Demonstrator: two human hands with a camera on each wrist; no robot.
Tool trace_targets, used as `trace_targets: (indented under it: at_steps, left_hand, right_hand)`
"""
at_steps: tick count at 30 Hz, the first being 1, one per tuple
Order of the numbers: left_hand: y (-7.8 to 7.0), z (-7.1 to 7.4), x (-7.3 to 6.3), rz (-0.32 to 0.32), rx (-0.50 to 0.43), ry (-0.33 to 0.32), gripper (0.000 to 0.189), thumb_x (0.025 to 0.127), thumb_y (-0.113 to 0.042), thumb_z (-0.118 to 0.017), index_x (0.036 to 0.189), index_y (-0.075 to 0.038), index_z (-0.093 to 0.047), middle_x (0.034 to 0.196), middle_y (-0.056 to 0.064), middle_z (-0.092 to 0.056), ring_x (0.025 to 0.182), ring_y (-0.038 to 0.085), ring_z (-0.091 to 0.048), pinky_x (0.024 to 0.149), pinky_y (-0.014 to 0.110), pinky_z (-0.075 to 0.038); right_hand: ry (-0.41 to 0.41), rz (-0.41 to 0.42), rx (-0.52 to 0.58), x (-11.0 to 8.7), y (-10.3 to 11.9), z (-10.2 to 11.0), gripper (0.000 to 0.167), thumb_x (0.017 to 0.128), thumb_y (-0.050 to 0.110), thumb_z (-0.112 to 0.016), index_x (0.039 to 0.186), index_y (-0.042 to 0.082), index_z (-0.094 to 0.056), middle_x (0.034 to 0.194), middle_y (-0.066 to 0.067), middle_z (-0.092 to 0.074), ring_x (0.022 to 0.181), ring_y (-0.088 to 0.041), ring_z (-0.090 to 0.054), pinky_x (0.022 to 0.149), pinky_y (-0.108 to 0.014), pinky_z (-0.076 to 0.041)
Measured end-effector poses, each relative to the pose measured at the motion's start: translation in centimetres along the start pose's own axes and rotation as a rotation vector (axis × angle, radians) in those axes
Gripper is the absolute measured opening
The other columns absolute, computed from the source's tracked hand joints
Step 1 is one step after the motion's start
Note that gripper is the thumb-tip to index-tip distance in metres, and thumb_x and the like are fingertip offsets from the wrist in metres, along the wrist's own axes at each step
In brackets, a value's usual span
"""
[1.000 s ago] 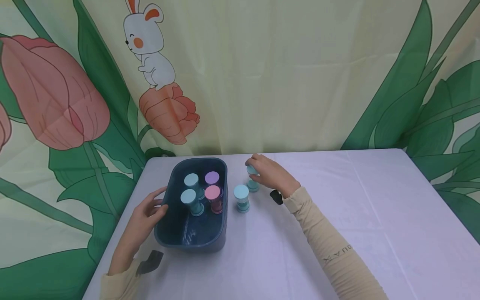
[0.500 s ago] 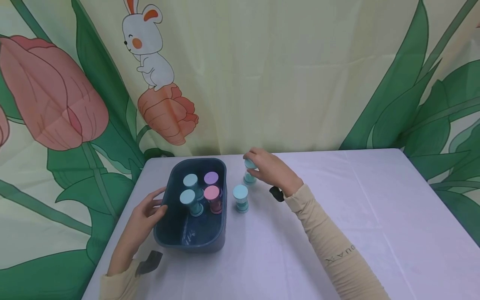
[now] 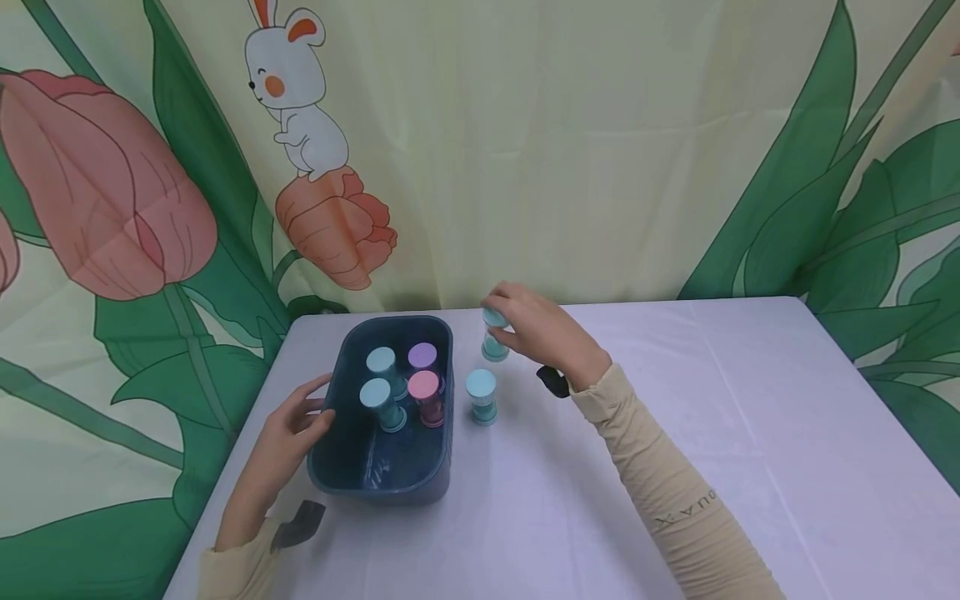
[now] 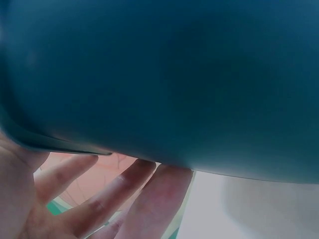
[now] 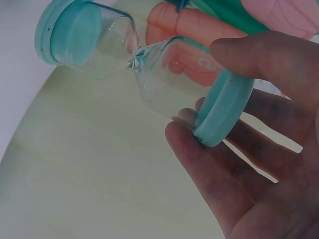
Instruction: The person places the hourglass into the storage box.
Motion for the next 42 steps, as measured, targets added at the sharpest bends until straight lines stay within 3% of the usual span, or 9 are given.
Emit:
trace_targets:
  at_steps: [13,22,42]
  left_hand:
    - [-0.3,-0.1,0.0,-0.004,0.002,0.007,0.062,0.1,-0.04,-0.057,0.154,-0.02,-0.034,0.14,0.027,-0.052,0.125,0.047,-0.055,0.1,0.063,-0.045]
    - [-0.2,-0.1,-0.1,0.006,0.002,0.005,0.06,0.101,-0.036,-0.057,0.154,-0.021,-0.034,0.139,0.026,-0.053,0.125,0.047,-0.054,0.101,0.064,-0.044]
    - [-0.1,-0.1,0.0,-0.001,-0.012,0.009,0.06,0.101,-0.035,-0.057,0.154,-0.019,-0.034,0.138,0.027,-0.053,0.126,0.047,-0.053,0.101,0.064,-0.043]
  right_hand:
    - [-0.039,0.05,0.0,0.1,1.8,1.7,0.037,0.09,0.012,-0.074,0.124,0.001,-0.065,0.115,-0.01,-0.062,0.106,-0.022,-0.059,0.092,-0.032,-0.054]
    - [-0.047,0.073,0.007,0.2,3.3,2.7,0.039,0.089,0.013,-0.074,0.125,0.001,-0.064,0.117,-0.009,-0.062,0.109,-0.021,-0.059,0.094,-0.031,-0.054]
    - [-0.124,0.216,-0.023,0.4,7.1,3.8,0.036,0.088,0.012,-0.076,0.121,0.002,-0.066,0.114,-0.009,-0.064,0.108,-0.021,-0.06,0.09,-0.029,-0.055]
Point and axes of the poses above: each hand's wrist, its own x-axis towards the middle knuckle, its own z-axis out of the back of the hand, y = z × x, the point moved 9 cm from there along x, towards the middle knuckle
